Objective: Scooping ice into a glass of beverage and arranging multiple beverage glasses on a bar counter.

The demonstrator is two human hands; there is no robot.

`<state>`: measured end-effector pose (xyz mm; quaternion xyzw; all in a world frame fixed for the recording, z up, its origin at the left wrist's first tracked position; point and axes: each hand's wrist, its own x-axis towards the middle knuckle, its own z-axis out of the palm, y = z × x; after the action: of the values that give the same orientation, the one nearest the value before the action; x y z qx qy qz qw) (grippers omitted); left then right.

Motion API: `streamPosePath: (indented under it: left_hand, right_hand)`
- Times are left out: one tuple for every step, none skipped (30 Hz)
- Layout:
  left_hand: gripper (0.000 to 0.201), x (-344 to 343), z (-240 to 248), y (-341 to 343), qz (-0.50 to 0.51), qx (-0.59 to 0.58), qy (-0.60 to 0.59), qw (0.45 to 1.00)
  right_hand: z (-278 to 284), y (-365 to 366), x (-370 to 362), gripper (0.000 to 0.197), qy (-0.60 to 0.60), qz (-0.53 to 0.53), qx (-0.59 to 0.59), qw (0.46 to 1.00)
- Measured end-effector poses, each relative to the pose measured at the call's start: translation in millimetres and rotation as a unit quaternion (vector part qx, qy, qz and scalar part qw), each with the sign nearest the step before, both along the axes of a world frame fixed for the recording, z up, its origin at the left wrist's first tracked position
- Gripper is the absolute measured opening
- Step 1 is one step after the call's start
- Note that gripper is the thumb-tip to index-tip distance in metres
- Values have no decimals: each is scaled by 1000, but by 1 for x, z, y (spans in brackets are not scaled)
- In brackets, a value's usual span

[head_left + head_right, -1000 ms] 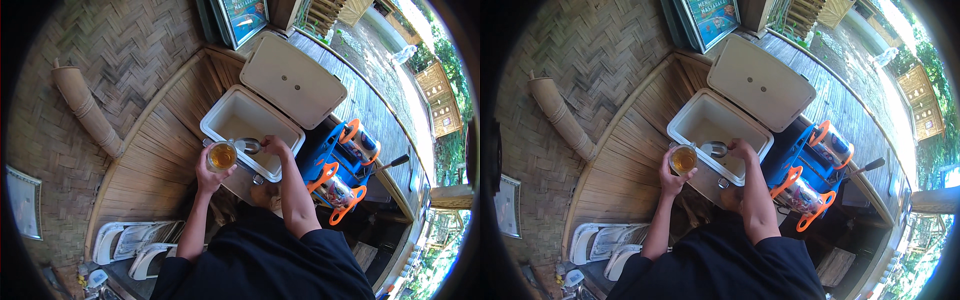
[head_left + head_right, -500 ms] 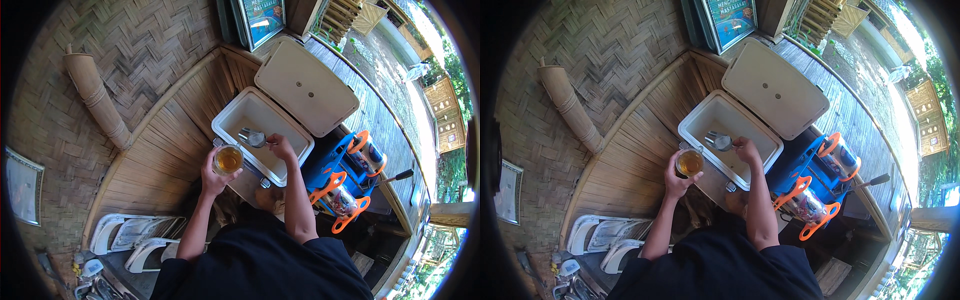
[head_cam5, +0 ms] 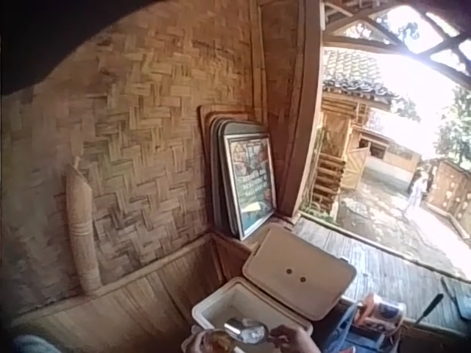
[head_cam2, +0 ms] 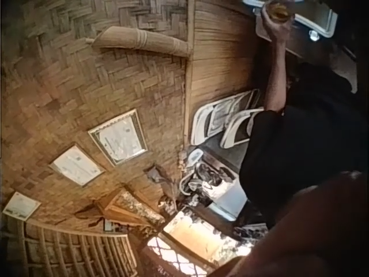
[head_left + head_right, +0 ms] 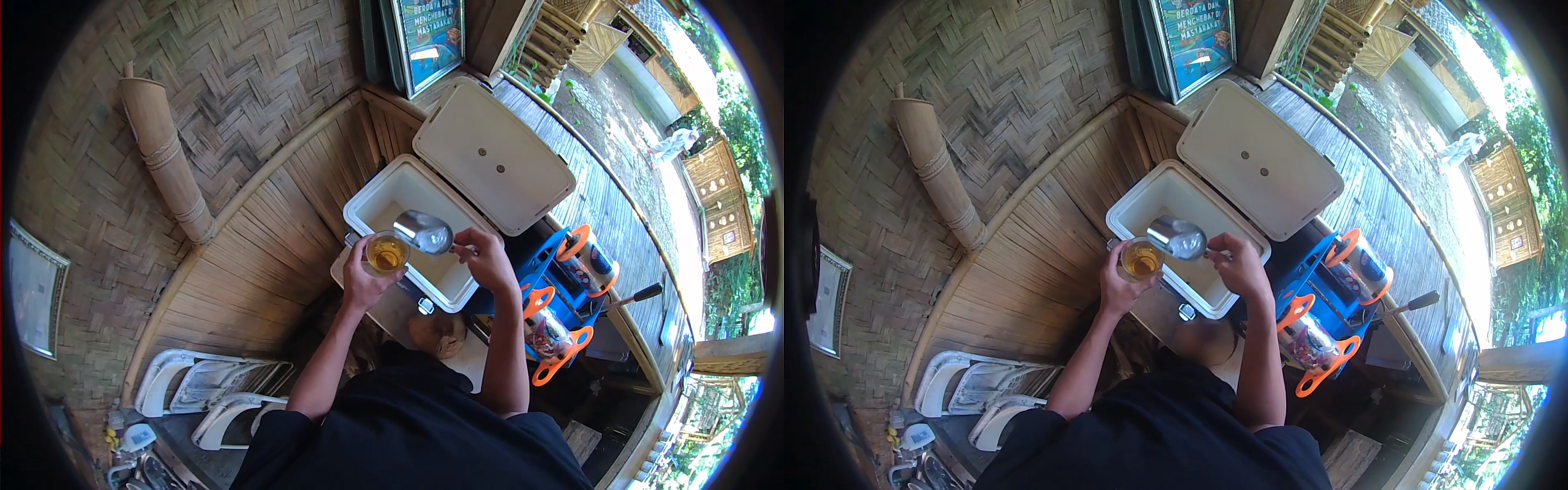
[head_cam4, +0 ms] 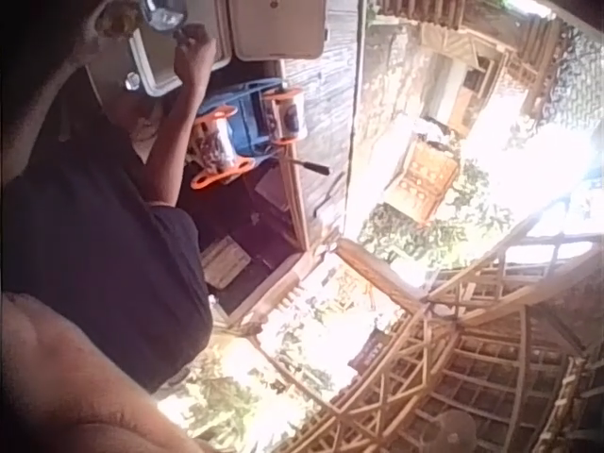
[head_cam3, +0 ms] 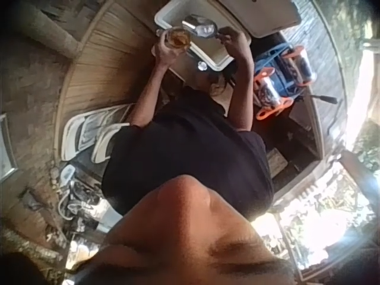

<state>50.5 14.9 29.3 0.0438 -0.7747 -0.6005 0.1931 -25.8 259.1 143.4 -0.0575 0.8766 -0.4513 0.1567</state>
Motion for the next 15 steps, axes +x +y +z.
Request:
streamPosePath:
  left_hand:
    - [88,-2,2,3,0,1,2,1000]
    - [88,-3,4,6,6,-7,-2,1000]
    - [88,-5,7,8,11,-15,-6,1000]
    - [88,-5,9,10,10,-15,-5,1000]
    - [87,-6,11,11,12,-28,-3,1000]
    - [86,-6,14,12,15,-42,-3,999]
    - [86,-5,16,12,15,-41,-3,999]
    - [85,-5,19,13,13,-50,-3,999]
    - [84,-5,20,14,9,-59,-3,998]
    - [84,-4,20,14,9,-59,-3,998]
    - [84,-3,21,14,11,-78,5,997]
    - [84,-3,22,15,15,-98,13,995]
    - [84,-3,22,15,16,-98,13,995]
    - [85,-3,23,15,8,-96,16,995]
    - [85,-3,23,16,0,-94,20,995]
  right_hand:
    - [-2,0,5,23,2,0,1,1000]
    - [-5,0,10,21,13,7,-2,1000]
    - [-8,0,14,19,24,13,-5,1000]
    - [-9,2,17,20,28,17,2,999]
    - [-9,4,19,20,29,17,2,999]
    - [-5,3,22,20,37,13,26,999]
    - [0,2,25,20,45,10,49,998]
    - [3,2,24,20,44,11,49,998]
    - [7,2,24,21,49,9,66,997]
    - [10,3,24,22,52,8,82,995]
    - [11,3,25,22,52,8,82,995]
    - [12,4,24,22,53,7,89,995]
    - [14,4,24,22,54,7,96,994]
    - [17,4,24,22,54,8,96,994]
    - [21,4,23,21,41,3,103,994]
